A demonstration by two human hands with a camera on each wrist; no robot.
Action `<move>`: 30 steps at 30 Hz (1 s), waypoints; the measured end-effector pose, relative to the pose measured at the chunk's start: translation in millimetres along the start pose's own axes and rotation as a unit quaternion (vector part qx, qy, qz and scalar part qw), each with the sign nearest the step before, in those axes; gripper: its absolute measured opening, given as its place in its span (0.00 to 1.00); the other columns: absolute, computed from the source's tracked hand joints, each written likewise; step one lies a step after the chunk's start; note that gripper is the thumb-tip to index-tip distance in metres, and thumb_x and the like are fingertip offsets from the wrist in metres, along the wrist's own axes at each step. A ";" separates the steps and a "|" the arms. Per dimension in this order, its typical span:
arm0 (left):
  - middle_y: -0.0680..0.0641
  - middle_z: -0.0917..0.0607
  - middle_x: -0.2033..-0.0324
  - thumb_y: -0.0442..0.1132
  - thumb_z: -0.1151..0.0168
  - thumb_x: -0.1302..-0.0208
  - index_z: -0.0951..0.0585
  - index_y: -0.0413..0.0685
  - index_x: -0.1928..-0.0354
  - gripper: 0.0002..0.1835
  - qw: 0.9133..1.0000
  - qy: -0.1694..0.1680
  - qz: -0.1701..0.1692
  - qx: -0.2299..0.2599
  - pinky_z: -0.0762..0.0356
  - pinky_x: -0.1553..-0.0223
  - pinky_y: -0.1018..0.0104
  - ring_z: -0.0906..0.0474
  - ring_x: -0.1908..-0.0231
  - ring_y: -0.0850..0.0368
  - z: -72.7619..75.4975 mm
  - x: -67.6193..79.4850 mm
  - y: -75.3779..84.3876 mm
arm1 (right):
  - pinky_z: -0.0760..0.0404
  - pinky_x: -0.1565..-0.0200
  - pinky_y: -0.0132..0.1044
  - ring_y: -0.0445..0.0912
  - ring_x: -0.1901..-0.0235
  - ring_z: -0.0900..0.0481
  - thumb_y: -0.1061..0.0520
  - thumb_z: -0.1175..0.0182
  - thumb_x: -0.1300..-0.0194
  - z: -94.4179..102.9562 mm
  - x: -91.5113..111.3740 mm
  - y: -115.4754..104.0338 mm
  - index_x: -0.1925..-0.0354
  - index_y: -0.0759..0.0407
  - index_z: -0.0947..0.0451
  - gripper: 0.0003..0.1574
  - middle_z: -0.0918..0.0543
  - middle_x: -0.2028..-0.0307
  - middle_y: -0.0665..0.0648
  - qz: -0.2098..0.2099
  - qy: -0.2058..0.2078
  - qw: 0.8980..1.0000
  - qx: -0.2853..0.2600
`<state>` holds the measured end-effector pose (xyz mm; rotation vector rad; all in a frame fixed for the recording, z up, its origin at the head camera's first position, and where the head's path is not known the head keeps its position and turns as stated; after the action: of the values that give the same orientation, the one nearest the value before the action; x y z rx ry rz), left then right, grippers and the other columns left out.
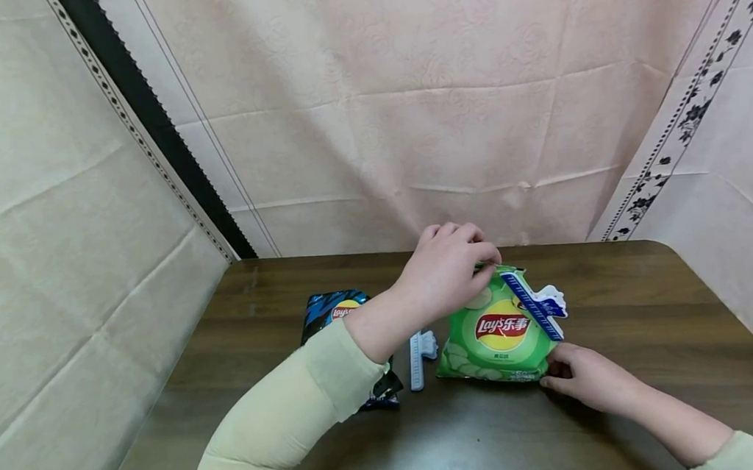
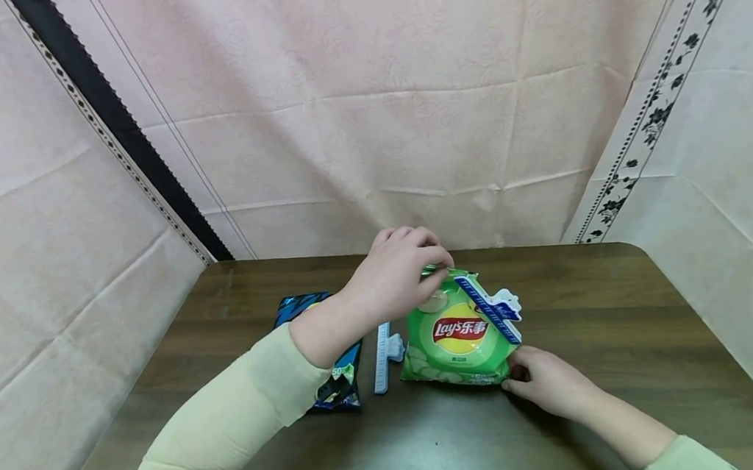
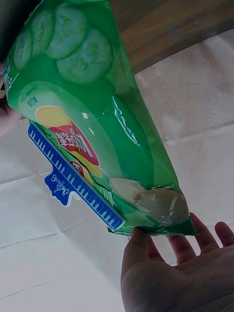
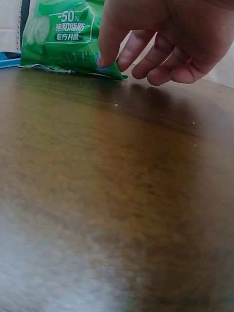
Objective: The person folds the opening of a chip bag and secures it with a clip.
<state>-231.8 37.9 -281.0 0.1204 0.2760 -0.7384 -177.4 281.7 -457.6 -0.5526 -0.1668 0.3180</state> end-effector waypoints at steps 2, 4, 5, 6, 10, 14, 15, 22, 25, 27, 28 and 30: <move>0.58 0.22 0.50 0.54 0.44 0.28 0.16 0.71 0.51 0.10 1.000 0.000 -0.001 -0.001 0.38 0.38 0.54 0.29 0.44 0.57 -0.2 0.2 0.1 | 0.26 0.70 0.34 0.38 0.71 0.29 0.52 0.30 0.40 -0.1 -0.5 -0.2 0.62 0.54 0.21 0.12 0.24 0.70 0.46 -0.002 0.000 1.000 0.000; 0.58 0.22 0.50 0.54 0.44 0.28 0.16 0.71 0.51 0.10 1.000 0.000 -0.002 -0.001 0.38 0.38 0.54 0.29 0.44 0.57 -0.1 0.2 0.3 | 0.27 0.70 0.34 0.38 0.71 0.29 0.51 0.30 0.40 -0.3 -1.0 0.1 0.62 0.54 0.20 0.12 0.24 0.70 0.46 -0.002 0.000 1.000 0.003; 0.58 0.22 0.50 0.54 0.44 0.28 0.16 0.71 0.51 0.10 1.000 0.000 -0.003 0.000 0.38 0.38 0.54 0.29 0.44 0.57 -0.1 0.3 0.3 | 0.27 0.70 0.34 0.38 0.71 0.29 0.51 0.30 0.40 -0.4 -1.1 0.0 0.62 0.54 0.20 0.12 0.24 0.70 0.46 -0.002 0.000 1.000 0.004; 0.58 0.22 0.50 0.54 0.44 0.28 0.16 0.71 0.51 0.10 1.000 0.000 -0.004 0.000 0.38 0.38 0.54 0.29 0.44 0.57 0.0 0.3 0.3 | 0.27 0.70 0.34 0.38 0.71 0.29 0.52 0.30 0.40 -0.7 -1.1 -0.4 0.62 0.54 0.20 0.12 0.25 0.70 0.46 -0.003 0.000 1.000 0.005; 0.59 0.22 0.50 0.54 0.43 0.28 0.16 0.71 0.50 0.11 1.000 -0.003 -0.006 0.003 0.38 0.38 0.55 0.30 0.44 0.57 0.6 0.7 -0.5 | 0.26 0.69 0.35 0.38 0.71 0.29 0.52 0.29 0.40 -1.7 -2.2 -1.7 0.61 0.53 0.20 0.11 0.25 0.71 0.46 0.000 0.000 1.000 0.012; 0.59 0.22 0.50 0.55 0.42 0.29 0.15 0.71 0.51 0.11 1.000 -0.005 -0.003 0.006 0.38 0.38 0.55 0.30 0.44 0.57 1.8 1.0 -1.2 | 0.26 0.69 0.35 0.39 0.70 0.28 0.53 0.30 0.40 -2.3 -4.3 -3.2 0.60 0.54 0.20 0.12 0.23 0.70 0.45 0.003 -0.003 1.000 0.012; 0.59 0.22 0.51 0.55 0.42 0.29 0.15 0.71 0.51 0.11 1.000 -0.005 -0.003 0.007 0.38 0.38 0.55 0.30 0.44 0.57 2.1 1.0 -1.2 | 0.26 0.69 0.36 0.39 0.70 0.28 0.53 0.30 0.40 -2.5 -4.5 -3.8 0.60 0.54 0.19 0.12 0.23 0.70 0.45 0.003 -0.004 1.000 0.012; 0.59 0.22 0.51 0.54 0.43 0.28 0.15 0.70 0.52 0.10 1.000 -0.002 -0.001 0.011 0.39 0.38 0.55 0.30 0.44 0.57 1.9 0.7 -1.5 | 0.24 0.66 0.36 0.37 0.69 0.27 0.56 0.30 0.40 -4.5 -4.5 -10.1 0.62 0.52 0.19 0.08 0.22 0.70 0.44 0.016 0.008 0.999 0.028; 0.59 0.22 0.51 0.53 0.43 0.28 0.15 0.70 0.52 0.10 1.000 0.002 0.000 0.013 0.39 0.38 0.55 0.30 0.45 0.57 0.6 -0.3 -2.2 | 0.24 0.66 0.36 0.36 0.69 0.27 0.56 0.31 0.40 -5.4 -4.3 -10.8 0.63 0.51 0.19 0.07 0.22 0.70 0.43 0.019 0.013 0.999 0.030; 0.59 0.22 0.51 0.53 0.43 0.28 0.15 0.70 0.53 0.10 1.000 0.002 0.002 0.014 0.39 0.39 0.55 0.29 0.45 0.57 -0.3 -1.3 -2.6 | 0.24 0.66 0.36 0.36 0.69 0.27 0.56 0.31 0.40 -6.0 -4.2 -10.5 0.63 0.51 0.19 0.07 0.22 0.70 0.43 0.018 0.013 0.999 0.029; 0.59 0.22 0.51 0.53 0.43 0.28 0.15 0.70 0.53 0.09 1.000 0.002 0.003 0.014 0.39 0.39 0.55 0.29 0.45 0.57 -0.7 -2.0 -3.0 | 0.24 0.66 0.36 0.36 0.69 0.27 0.56 0.31 0.40 -6.1 -4.3 -10.2 0.64 0.51 0.19 0.07 0.22 0.70 0.43 0.017 0.013 0.999 0.029; 0.59 0.22 0.51 0.53 0.43 0.28 0.15 0.70 0.53 0.10 1.000 0.002 0.005 0.013 0.38 0.38 0.54 0.29 0.45 0.56 -1.3 -3.4 -3.5 | 0.24 0.66 0.36 0.35 0.70 0.27 0.56 0.31 0.40 -6.1 -4.4 -9.8 0.64 0.51 0.19 0.06 0.23 0.70 0.43 0.017 0.013 0.999 0.028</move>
<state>-236.8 37.8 -281.2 0.1480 0.2698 -0.7314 -177.6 269.3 -457.8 -0.5044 -0.1236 0.3473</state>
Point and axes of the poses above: each hand's wrist, its own x-axis away from the middle knuckle, its own z-axis out of the back of the hand, y = z × x, the point moved 2 cm from there along -x, towards the middle knuckle
